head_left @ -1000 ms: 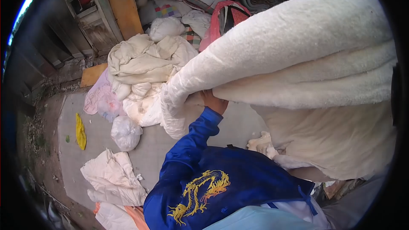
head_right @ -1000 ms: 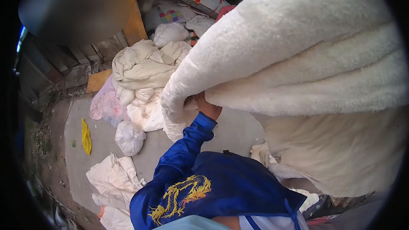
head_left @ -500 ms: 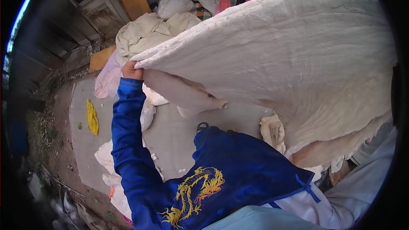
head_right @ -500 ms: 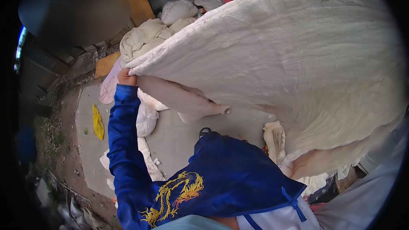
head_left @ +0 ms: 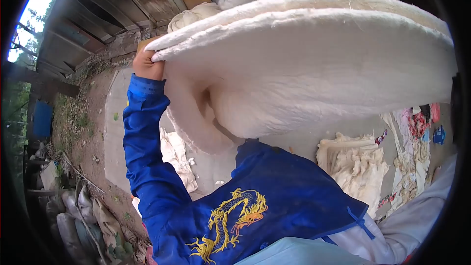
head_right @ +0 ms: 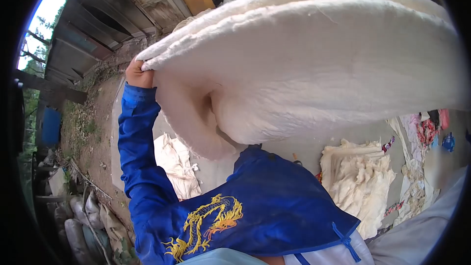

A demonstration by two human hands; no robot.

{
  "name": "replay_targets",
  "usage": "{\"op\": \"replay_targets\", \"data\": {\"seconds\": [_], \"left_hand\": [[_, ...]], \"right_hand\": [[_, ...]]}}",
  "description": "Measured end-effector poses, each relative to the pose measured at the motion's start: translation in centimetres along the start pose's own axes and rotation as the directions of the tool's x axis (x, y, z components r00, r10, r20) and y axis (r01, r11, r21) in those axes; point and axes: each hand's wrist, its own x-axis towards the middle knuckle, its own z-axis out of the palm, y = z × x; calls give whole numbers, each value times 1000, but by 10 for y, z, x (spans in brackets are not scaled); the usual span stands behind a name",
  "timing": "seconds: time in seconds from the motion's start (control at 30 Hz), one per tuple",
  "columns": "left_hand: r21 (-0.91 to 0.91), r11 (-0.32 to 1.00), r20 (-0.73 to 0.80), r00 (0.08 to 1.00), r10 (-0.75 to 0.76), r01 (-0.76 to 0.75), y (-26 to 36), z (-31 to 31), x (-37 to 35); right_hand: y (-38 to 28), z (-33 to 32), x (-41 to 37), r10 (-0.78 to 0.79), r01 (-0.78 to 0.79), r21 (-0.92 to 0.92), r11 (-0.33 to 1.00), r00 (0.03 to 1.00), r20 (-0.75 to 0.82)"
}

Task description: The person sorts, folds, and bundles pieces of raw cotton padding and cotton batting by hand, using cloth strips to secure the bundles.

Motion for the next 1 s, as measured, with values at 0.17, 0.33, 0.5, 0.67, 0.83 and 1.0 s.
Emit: {"op": "replay_targets", "data": {"seconds": [0.17, 0.33, 0.5, 0.67, 0.83, 1.0], "left_hand": [[-165, 954, 448, 880, -154, 251, 51, 25, -130], [-298, 756, 745, 637, -198, 583, 151, 49, -278], [-341, 507, 670, 583, -459, 792, 183, 58, -402], [-490, -180, 682, 246, -689, 853, 211, 62, -397], [-236, -190, 895, 136, -425, 953, 177, 60, -446], [-132, -195, 916, 44, -398, 972, 148, 47, -436]], "right_hand": [[22, 0, 14, 37, -35, -21, 999, 997, 69], [19, 23, 57, 29, -16, -68, 998, 978, 207], [-30, 113, 111, -73, 120, -74, 990, 883, 463], [-126, 262, 150, -247, 349, 30, 937, 596, 764], [-280, 455, 146, -269, 292, 230, 928, 101, 958], [-279, 482, 103, -320, 587, 393, 707, -229, 919]]}}
